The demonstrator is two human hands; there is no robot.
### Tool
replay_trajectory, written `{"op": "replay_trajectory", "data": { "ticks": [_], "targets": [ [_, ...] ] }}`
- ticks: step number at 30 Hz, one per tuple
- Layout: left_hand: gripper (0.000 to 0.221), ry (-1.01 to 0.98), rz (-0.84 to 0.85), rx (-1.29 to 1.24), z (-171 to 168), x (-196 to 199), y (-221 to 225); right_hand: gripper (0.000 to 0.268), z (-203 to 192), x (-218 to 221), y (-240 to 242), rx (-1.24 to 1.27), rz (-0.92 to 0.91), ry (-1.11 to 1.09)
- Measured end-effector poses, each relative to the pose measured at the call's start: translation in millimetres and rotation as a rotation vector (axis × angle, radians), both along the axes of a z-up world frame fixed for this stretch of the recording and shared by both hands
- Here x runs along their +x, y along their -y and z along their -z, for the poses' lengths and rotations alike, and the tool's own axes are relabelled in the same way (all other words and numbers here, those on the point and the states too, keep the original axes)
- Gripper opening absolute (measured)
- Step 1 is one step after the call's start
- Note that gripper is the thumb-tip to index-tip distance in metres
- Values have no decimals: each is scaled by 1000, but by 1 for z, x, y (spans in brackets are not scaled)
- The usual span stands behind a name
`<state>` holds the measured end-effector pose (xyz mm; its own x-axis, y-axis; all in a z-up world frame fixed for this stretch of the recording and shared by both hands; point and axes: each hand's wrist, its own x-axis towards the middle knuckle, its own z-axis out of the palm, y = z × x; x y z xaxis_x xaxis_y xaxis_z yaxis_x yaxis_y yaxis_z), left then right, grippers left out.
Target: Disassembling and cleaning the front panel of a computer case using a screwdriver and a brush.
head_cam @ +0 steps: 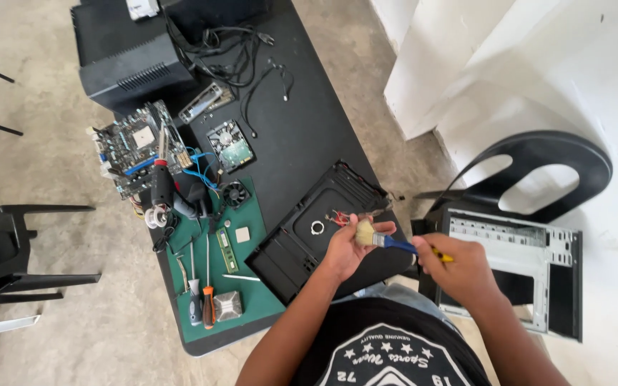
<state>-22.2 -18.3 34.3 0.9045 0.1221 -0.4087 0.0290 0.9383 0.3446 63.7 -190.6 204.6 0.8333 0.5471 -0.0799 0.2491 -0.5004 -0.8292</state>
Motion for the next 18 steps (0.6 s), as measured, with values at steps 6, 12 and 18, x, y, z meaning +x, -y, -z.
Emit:
{"op": "replay_trajectory", "data": {
  "ticks": [6, 12, 18],
  "targets": [
    [38, 22, 13, 39, 16, -10, -3, 18, -5, 13, 1, 55, 96, -12],
    [42, 35, -34, -36, 5, -8, 6, 15, -6, 20, 5, 66, -2, 22],
    [43, 5, -38, -47, 34, -11, 10, 19, -20, 22, 0, 85, -33, -54]
  ]
}}
